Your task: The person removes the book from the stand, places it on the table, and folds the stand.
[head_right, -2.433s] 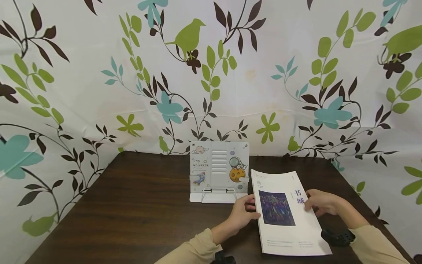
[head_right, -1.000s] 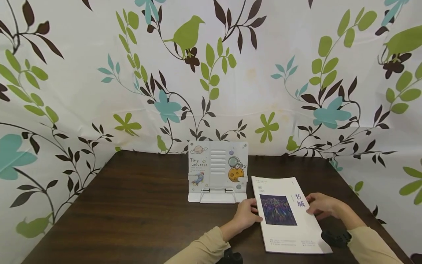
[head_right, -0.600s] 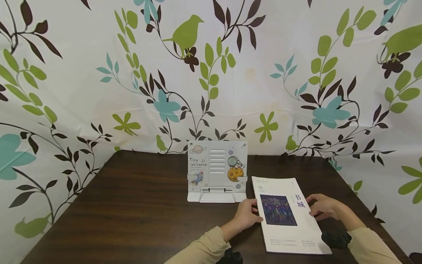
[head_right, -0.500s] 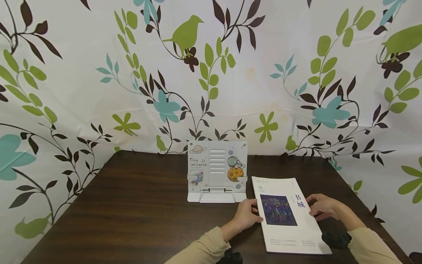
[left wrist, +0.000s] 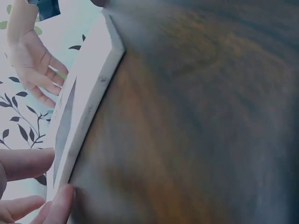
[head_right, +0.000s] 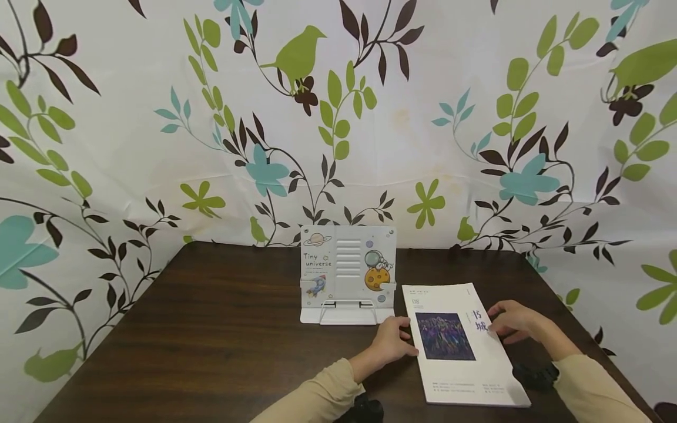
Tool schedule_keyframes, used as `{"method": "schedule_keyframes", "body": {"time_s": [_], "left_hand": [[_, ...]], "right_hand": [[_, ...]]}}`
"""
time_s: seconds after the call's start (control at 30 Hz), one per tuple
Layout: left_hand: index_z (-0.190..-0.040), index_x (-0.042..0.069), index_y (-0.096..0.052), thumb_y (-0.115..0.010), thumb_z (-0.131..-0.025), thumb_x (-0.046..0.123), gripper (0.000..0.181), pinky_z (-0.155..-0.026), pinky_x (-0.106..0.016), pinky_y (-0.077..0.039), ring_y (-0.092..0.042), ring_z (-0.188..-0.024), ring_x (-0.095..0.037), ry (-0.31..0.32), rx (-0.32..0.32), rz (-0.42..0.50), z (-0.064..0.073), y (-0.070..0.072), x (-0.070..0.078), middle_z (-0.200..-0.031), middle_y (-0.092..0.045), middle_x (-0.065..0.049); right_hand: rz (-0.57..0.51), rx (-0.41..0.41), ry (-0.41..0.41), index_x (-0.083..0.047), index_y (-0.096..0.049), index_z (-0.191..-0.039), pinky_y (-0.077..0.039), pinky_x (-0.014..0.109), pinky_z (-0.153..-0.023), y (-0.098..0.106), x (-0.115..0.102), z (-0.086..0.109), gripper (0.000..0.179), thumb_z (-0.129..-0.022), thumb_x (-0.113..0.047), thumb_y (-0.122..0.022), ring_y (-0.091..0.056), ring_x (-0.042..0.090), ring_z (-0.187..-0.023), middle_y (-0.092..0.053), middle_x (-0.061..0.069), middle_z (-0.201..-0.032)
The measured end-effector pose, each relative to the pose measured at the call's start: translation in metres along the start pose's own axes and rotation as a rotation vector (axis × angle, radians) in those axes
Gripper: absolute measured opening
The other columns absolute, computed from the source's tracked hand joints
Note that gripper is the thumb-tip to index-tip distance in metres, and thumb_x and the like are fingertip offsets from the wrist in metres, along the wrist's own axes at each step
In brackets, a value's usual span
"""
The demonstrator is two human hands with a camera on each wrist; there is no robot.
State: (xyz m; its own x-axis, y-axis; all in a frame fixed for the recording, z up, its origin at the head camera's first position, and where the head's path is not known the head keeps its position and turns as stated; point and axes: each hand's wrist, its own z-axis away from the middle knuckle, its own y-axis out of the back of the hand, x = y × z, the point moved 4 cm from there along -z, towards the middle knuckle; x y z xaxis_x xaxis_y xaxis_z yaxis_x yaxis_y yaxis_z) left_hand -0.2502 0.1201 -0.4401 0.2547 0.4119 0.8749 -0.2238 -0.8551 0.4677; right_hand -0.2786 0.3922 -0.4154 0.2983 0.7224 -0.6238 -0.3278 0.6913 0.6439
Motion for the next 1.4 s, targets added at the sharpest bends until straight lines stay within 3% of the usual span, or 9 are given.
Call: {"method": "schedule_keyframes", "body": {"time_s": [0.2,0.4,0.5,0.6,0.8,0.93,1.13,1.4], "left_hand": [[-0.107,-0.007,-0.061,-0.079,-0.059,-0.003,0.051,-0.064,-0.016,-0.047,-0.063,-0.079,-0.018,-0.013,-0.021,-0.012,0.002,0.034,-0.003,-0.101,-0.064,-0.014],[-0.106,-0.009,-0.059,-0.070,-0.065,-0.008,0.042,-0.064,-0.019,-0.049,-0.062,-0.084,-0.028,-0.079,0.005,0.038,0.008,0.086,-0.015,-0.100,-0.062,-0.019],[-0.104,-0.009,-0.060,-0.066,-0.066,-0.010,0.038,-0.069,-0.029,-0.052,-0.062,-0.084,-0.031,-0.141,0.068,0.015,0.010,0.118,-0.024,-0.099,-0.061,-0.021],[-0.100,-0.010,-0.061,-0.064,-0.064,-0.011,0.036,-0.073,-0.038,-0.052,-0.062,-0.084,-0.033,-0.173,0.170,-0.020,0.012,0.151,-0.034,-0.097,-0.062,-0.021],[-0.095,-0.007,-0.063,-0.067,-0.065,-0.009,0.030,-0.073,-0.040,-0.051,-0.061,-0.081,-0.029,-0.134,0.374,-0.096,0.012,0.199,-0.048,-0.091,-0.062,-0.018],[-0.099,-0.006,-0.061,-0.068,-0.066,-0.007,0.033,-0.073,-0.038,-0.051,-0.060,-0.083,-0.028,-0.109,0.428,-0.100,0.007,0.213,-0.050,-0.095,-0.061,-0.017],[-0.108,-0.008,-0.056,-0.067,-0.065,-0.008,0.044,-0.078,-0.043,-0.049,-0.059,-0.087,-0.034,-0.081,0.473,-0.049,0.000,0.217,-0.055,-0.102,-0.056,-0.024],[-0.103,-0.007,-0.059,-0.063,-0.072,-0.010,0.031,-0.075,-0.038,-0.051,-0.061,-0.081,-0.030,-0.134,0.474,-0.003,-0.008,0.216,-0.062,-0.092,-0.062,-0.019]], "right_hand": [[0.058,0.037,0.072,0.018,-0.033,-0.117,-0.052,0.043,-0.069,0.010,-0.029,0.003,0.055,-0.080,-0.010,-0.063,-0.055,0.032,-0.084,-0.056,0.020,-0.091],[0.067,0.022,0.156,0.017,-0.033,-0.121,-0.053,0.039,-0.068,0.007,-0.059,0.002,0.056,-0.082,-0.013,-0.060,-0.055,0.025,-0.083,-0.058,0.014,-0.091],[0.069,-0.003,0.204,0.016,-0.033,-0.123,-0.053,0.040,-0.069,-0.002,-0.074,0.002,0.055,-0.083,-0.012,-0.059,-0.057,0.028,-0.085,-0.059,0.015,-0.095],[0.061,-0.041,0.252,0.016,-0.034,-0.123,-0.053,0.042,-0.071,-0.014,-0.089,0.002,0.053,-0.084,-0.011,-0.057,-0.057,0.033,-0.089,-0.059,0.017,-0.096],[0.034,-0.079,0.351,0.018,-0.035,-0.122,-0.052,0.046,-0.073,-0.031,-0.118,0.001,0.050,-0.085,-0.007,-0.056,-0.057,0.036,-0.091,-0.058,0.018,-0.095],[0.013,-0.061,0.387,0.017,-0.036,-0.121,-0.052,0.046,-0.074,-0.042,-0.131,-0.006,0.047,-0.086,-0.006,-0.056,-0.057,0.037,-0.092,-0.057,0.017,-0.093],[-0.057,-0.005,0.418,0.013,-0.038,-0.123,-0.051,0.045,-0.078,-0.062,-0.143,-0.024,0.045,-0.086,-0.006,-0.056,-0.056,0.034,-0.094,-0.055,0.018,-0.099],[-0.140,0.118,0.525,0.013,-0.040,-0.121,-0.049,0.044,-0.079,-0.073,-0.155,-0.034,0.038,-0.088,-0.002,-0.052,-0.055,0.028,-0.091,-0.051,0.028,-0.106]]}}
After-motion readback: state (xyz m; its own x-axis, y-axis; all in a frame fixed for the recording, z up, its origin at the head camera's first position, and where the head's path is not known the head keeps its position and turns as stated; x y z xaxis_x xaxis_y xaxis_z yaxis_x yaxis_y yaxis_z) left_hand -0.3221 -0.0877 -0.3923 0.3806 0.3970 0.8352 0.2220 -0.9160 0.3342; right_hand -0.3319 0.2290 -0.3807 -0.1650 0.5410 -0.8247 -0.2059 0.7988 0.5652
